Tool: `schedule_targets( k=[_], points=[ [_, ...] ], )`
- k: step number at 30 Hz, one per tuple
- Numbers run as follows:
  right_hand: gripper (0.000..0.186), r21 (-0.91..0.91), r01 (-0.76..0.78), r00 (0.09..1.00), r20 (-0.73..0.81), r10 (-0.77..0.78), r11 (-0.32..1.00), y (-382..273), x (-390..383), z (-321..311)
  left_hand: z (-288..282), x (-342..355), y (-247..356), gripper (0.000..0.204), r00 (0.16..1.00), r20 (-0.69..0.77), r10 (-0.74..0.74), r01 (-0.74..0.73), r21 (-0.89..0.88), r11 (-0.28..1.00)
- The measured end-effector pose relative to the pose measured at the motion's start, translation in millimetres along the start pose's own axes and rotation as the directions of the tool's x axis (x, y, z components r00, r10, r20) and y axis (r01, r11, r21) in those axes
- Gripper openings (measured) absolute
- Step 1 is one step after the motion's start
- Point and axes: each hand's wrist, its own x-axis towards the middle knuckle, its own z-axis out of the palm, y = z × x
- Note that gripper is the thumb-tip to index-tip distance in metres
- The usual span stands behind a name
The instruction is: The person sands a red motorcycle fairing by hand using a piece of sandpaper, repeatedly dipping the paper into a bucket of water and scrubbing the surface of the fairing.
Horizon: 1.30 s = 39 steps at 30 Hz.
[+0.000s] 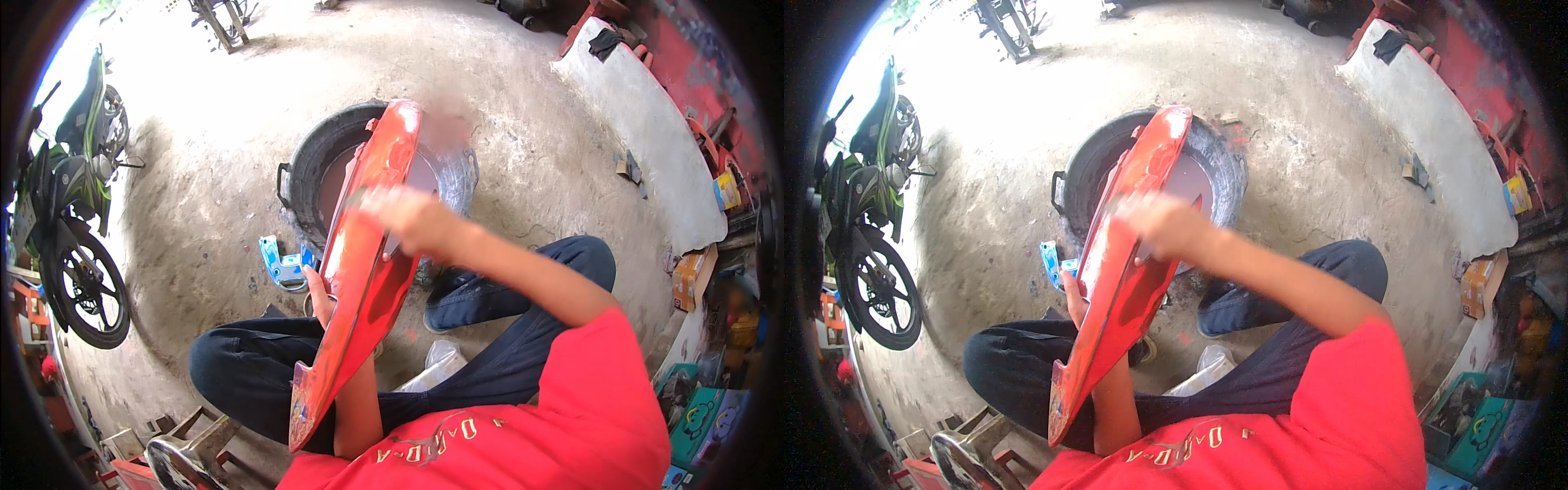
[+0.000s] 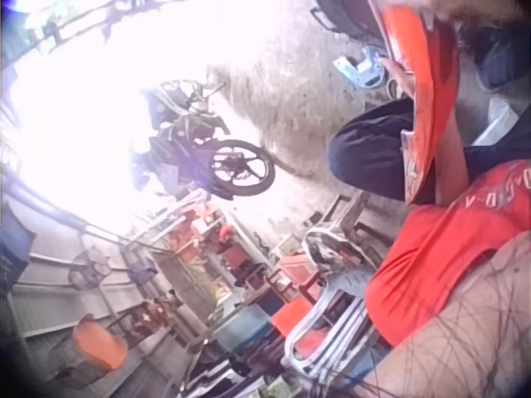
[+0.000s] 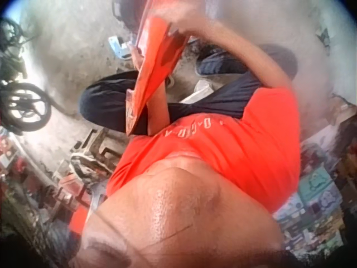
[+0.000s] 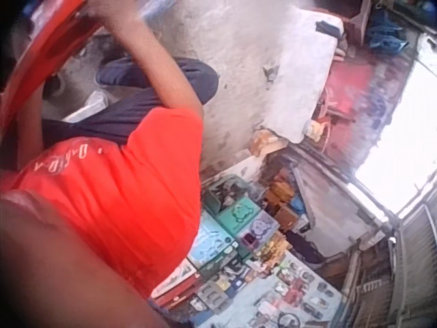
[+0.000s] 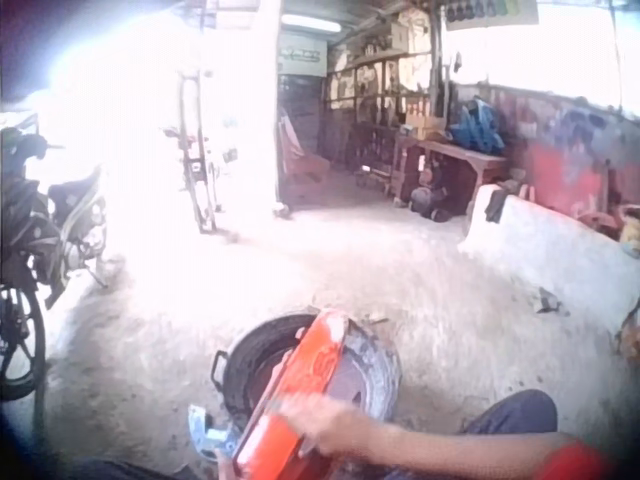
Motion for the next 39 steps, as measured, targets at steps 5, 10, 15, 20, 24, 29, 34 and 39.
schedule_targets(
  k=[5, 10, 15, 20, 24, 29, 34, 39],
  points=[
    [0.075, 0.134, 0.180, 0.983, 0.010, -0.183, 0.974, 11, 6, -4, 0, -6, 4, 0.076, 0.955, 0.276, -0.106, 0.126, -0.054, 0.991],
    [0.056, 0.102, 0.292, 0.953, 0.052, -0.298, 0.951, -31, 9, 6, -35, 3, 0, 0.083, 0.984, 0.174, -0.047, 0.093, -0.264, 0.960],
    [0.049, 0.156, 0.006, 0.990, 0.141, -0.028, 0.988, 10, 8, -1, 4, -8, 2, 0.086, 0.977, 0.143, -0.157, 0.158, 0.010, 0.987],
    [0.046, 0.225, 0.188, 0.969, 0.118, -0.218, 0.956, -41, 8, -5, 11, -7, 5, 0.086, 0.997, -0.008, -0.076, 0.074, -0.142, 0.987],
    [0.043, 0.190, -0.028, 0.993, 0.116, 0.006, 0.981, 31, 23, 4, 11, -11, 4, 0.082, 0.981, 0.129, -0.147, 0.152, -0.034, 0.988],
    [0.046, 0.192, 0.168, 0.967, 0.160, -0.200, 0.967, 13, 19, 10, 9, -8, 7, 0.082, 0.987, 0.124, -0.105, 0.109, -0.026, 0.994],
    [0.042, 0.249, -0.160, 0.967, 0.233, 0.101, 0.955, 79, 50, 6, 1, -10, 5, 0.086, 0.980, 0.154, -0.123, 0.129, -0.029, 0.991],
    [0.042, 0.165, 0.319, 0.944, 0.028, -0.328, 0.933, 41, 38, 35, -10, -8, 9, 0.087, 0.991, 0.074, -0.113, 0.117, -0.047, 0.992]
  ],
)
